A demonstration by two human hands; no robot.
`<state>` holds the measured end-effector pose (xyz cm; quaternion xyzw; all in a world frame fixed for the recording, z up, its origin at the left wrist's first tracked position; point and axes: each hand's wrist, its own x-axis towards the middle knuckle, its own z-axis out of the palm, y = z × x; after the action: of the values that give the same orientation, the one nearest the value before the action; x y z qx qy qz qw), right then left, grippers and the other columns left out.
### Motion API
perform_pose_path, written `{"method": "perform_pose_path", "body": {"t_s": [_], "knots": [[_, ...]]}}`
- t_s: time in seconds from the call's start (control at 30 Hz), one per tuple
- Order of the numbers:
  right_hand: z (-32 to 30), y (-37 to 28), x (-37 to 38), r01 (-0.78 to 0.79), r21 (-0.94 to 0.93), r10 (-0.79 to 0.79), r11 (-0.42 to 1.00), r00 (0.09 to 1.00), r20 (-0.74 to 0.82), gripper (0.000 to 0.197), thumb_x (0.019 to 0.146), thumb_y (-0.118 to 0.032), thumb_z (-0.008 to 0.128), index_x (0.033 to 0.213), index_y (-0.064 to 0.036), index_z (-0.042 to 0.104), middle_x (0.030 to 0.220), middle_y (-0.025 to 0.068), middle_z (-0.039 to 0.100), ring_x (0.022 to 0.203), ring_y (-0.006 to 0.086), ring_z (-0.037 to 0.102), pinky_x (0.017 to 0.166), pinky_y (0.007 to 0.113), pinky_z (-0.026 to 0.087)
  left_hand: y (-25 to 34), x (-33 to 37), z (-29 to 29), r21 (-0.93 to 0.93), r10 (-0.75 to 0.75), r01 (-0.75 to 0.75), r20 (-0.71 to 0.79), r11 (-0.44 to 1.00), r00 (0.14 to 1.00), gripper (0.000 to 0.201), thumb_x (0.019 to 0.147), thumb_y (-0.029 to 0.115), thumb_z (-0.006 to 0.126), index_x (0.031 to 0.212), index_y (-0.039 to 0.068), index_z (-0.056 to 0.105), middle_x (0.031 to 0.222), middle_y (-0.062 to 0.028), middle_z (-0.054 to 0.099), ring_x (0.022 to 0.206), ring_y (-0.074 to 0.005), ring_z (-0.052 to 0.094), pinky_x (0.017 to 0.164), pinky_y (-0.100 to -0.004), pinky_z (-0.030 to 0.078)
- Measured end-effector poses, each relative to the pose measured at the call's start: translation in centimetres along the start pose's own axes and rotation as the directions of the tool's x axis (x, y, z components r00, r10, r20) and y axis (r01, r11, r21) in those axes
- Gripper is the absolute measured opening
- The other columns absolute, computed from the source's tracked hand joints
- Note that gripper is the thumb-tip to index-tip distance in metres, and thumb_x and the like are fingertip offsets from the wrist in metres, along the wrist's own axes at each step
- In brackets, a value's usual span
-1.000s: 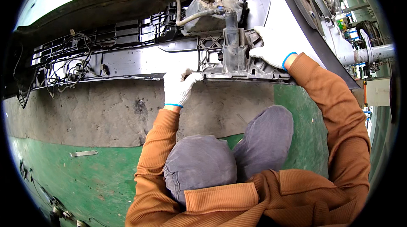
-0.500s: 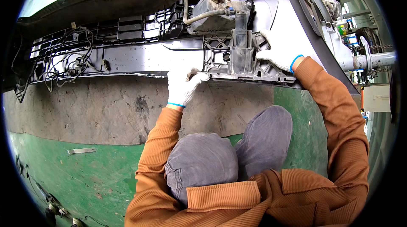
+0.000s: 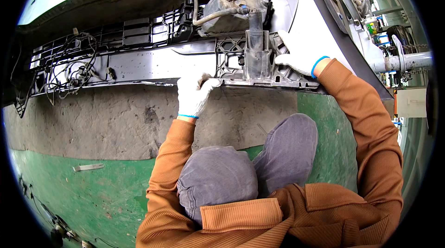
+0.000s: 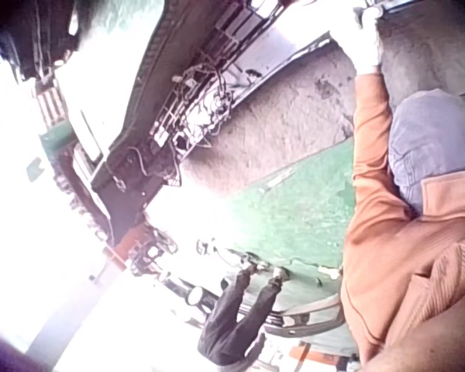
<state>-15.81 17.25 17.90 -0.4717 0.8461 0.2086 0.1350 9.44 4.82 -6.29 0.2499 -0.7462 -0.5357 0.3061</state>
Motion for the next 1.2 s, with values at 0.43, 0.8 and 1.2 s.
{"method": "perform_pose_path", "body": {"t_s": [0.43, 0.8, 1.2], "knots": [[-4.0, -0.7, -10.5, 0.074, -0.069, -0.084, 0.995, 0.986, -0.141, 0.061, 0.094, -0.047, 0.071, 0.134, -0.0005, 0.066, 0.109, 0.0215, 0.074, 0.102, 0.0398, 0.071, 0.095, 0.048, 0.054, -0.3, 0.0, 0.6, 0.110, 0.049, -0.045, -0.030, 0.993, 0.998, 0.027, 0.089, 0.028, 0.082, 0.092, 0.002, 0.079, 0.074, -0.0144, 0.070, 0.067, -0.0250, 0.067, 0.068, -0.0360, 0.053], [-0.8, -0.6, -12.0, -0.032, 0.022, 0.035, 0.999, 0.982, -0.184, 0.060, 0.092, -0.030, 0.077, 0.142, -0.0020, 0.060, 0.122, 0.0209, 0.074, 0.111, 0.0377, 0.072, 0.097, 0.044, 0.056, 0.2, 0.0, 0.8, 0.106, 0.002, -0.001, -0.010, 0.994, 1.000, 0.018, 0.090, 0.021, 0.080, 0.087, 0.003, 0.077, 0.079, -0.0138, 0.070, 0.073, -0.0273, 0.064, 0.073, -0.0378, 0.051], [0.6, -0.4, -11.7, 0.011, -0.055, -0.028, 0.998, 0.943, -0.331, 0.056, 0.091, -0.033, 0.079, 0.131, -0.0019, 0.055, 0.090, 0.0173, 0.071, 0.087, 0.0377, 0.072, 0.076, 0.047, 0.056, 0.3, 0.1, 1.1, 0.097, 0.044, -0.038, -0.066, 0.995, 0.997, 0.016, 0.088, 0.018, 0.080, 0.082, 0.004, 0.075, 0.077, -0.0134, 0.067, 0.074, -0.0294, 0.062, 0.073, -0.0389, 0.050]]}}
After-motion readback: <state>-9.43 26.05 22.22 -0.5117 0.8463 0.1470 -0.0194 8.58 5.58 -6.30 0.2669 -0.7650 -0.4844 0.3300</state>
